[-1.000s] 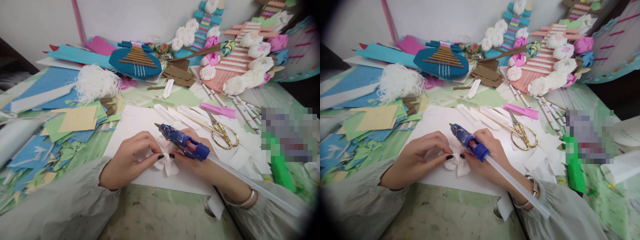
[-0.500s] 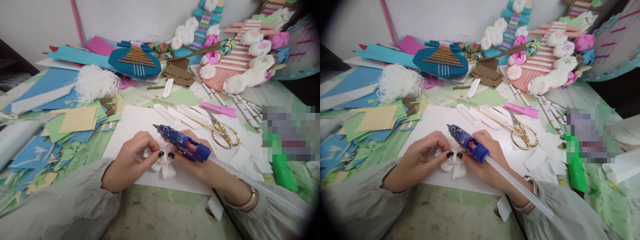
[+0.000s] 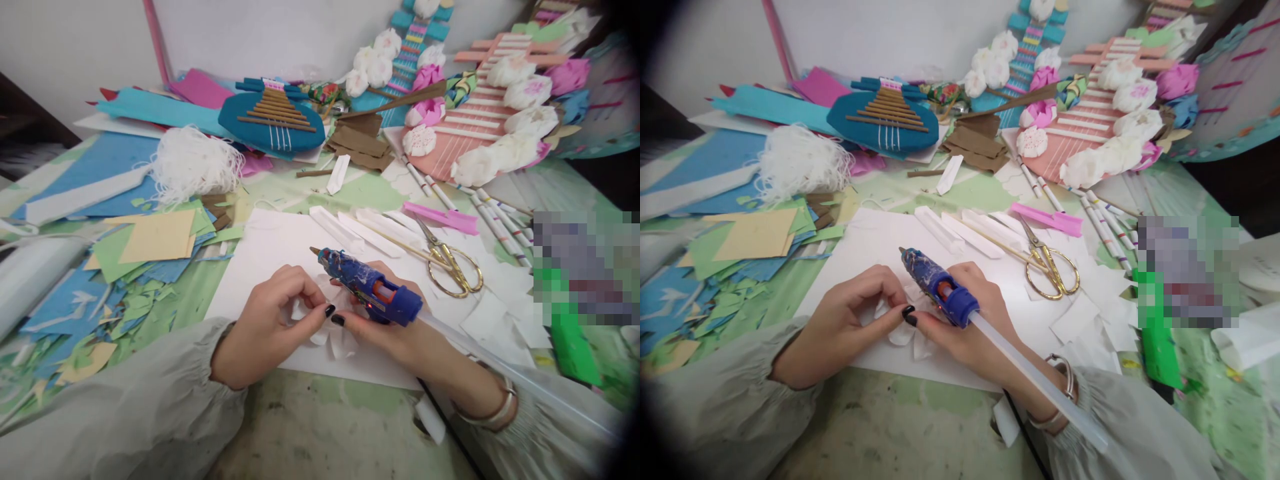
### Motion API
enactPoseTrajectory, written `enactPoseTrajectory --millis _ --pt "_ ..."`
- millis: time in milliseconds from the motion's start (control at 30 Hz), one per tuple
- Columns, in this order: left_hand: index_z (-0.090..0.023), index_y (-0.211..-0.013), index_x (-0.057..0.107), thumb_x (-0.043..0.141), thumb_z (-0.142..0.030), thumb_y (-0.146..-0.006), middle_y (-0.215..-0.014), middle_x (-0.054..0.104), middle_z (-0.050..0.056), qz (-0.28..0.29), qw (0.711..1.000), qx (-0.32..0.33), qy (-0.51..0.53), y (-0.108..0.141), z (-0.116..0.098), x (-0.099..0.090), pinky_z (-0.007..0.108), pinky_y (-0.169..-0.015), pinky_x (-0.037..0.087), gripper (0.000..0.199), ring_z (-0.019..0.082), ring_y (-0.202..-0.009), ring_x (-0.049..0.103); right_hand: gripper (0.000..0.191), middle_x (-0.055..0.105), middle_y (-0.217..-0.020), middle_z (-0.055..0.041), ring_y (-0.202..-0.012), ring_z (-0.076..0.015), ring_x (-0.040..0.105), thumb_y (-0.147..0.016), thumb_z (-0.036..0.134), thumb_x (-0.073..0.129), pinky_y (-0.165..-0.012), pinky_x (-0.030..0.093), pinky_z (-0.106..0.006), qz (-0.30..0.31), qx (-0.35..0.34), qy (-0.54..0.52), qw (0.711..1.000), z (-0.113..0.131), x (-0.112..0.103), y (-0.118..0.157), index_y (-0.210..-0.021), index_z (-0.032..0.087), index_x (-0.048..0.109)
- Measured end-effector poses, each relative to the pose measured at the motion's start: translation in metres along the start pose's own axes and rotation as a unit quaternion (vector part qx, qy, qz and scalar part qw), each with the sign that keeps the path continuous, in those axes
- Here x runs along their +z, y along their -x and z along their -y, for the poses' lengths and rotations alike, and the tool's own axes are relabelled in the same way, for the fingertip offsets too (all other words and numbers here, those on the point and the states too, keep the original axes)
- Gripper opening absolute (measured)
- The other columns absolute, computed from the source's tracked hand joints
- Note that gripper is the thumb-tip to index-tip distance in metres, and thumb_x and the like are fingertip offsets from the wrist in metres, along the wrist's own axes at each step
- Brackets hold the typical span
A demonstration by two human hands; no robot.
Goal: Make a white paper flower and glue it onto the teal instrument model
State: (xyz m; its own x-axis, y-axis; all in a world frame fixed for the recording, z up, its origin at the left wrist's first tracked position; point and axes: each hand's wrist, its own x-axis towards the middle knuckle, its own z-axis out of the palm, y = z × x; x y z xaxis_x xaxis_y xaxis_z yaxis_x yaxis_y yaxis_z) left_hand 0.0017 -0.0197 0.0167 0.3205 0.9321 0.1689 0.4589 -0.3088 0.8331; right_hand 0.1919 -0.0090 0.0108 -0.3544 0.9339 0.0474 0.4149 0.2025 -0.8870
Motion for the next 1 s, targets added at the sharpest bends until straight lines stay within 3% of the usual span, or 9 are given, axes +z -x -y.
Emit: enactPoseTrajectory --millis 300,633,1000 --pt "-0.016 -0.07 0.056 0.054 -0.016 -0.082 -0.072 0.057 0.002 0.006 1.0 -0.003 0.008 0.001 -0.001 -0.002 0.028 -0.067 0.04 0.012 0.014 -0.072 0.051 0.016 0.054 -0.078 -0.0009 -0.082 -0.0195 0.057 -0.073 0.026 0.066 -0.067 0.045 -0.03 0.0 -0.01 -0.006 1.0 -0.001 0.001 -0.001 -0.082 0.021 0.053" --pt "-0.017 -0.08 0.058 0.056 -0.015 -0.08 -0.078 0.059 0.002 0.012 0.999 -0.029 0.002 0.008 0.001 -0.006 0.027 -0.068 0.043 0.002 0.014 -0.074 0.055 0.015 0.056 -0.084 -0.0024 -0.085 -0.0204 0.058 -0.076 0.026 0.062 -0.071 0.047 -0.032 0.012 -0.018 -0.007 1.0 -0.002 -0.001 0.0 -0.089 0.021 0.057" --pt "-0.019 -0.081 0.061 0.069 -0.023 -0.074 -0.081 0.061 0.004 0.022 0.998 0.026 -0.052 0.015 0.009 -0.015 0.028 -0.071 0.043 0.011 0.016 -0.081 0.054 0.015 0.057 -0.095 -0.0048 -0.09 -0.0212 0.059 -0.079 0.027 0.061 -0.077 0.049 -0.035 0.025 -0.016 -0.015 0.999 -0.005 -0.001 0.002 -0.093 0.022 0.059"
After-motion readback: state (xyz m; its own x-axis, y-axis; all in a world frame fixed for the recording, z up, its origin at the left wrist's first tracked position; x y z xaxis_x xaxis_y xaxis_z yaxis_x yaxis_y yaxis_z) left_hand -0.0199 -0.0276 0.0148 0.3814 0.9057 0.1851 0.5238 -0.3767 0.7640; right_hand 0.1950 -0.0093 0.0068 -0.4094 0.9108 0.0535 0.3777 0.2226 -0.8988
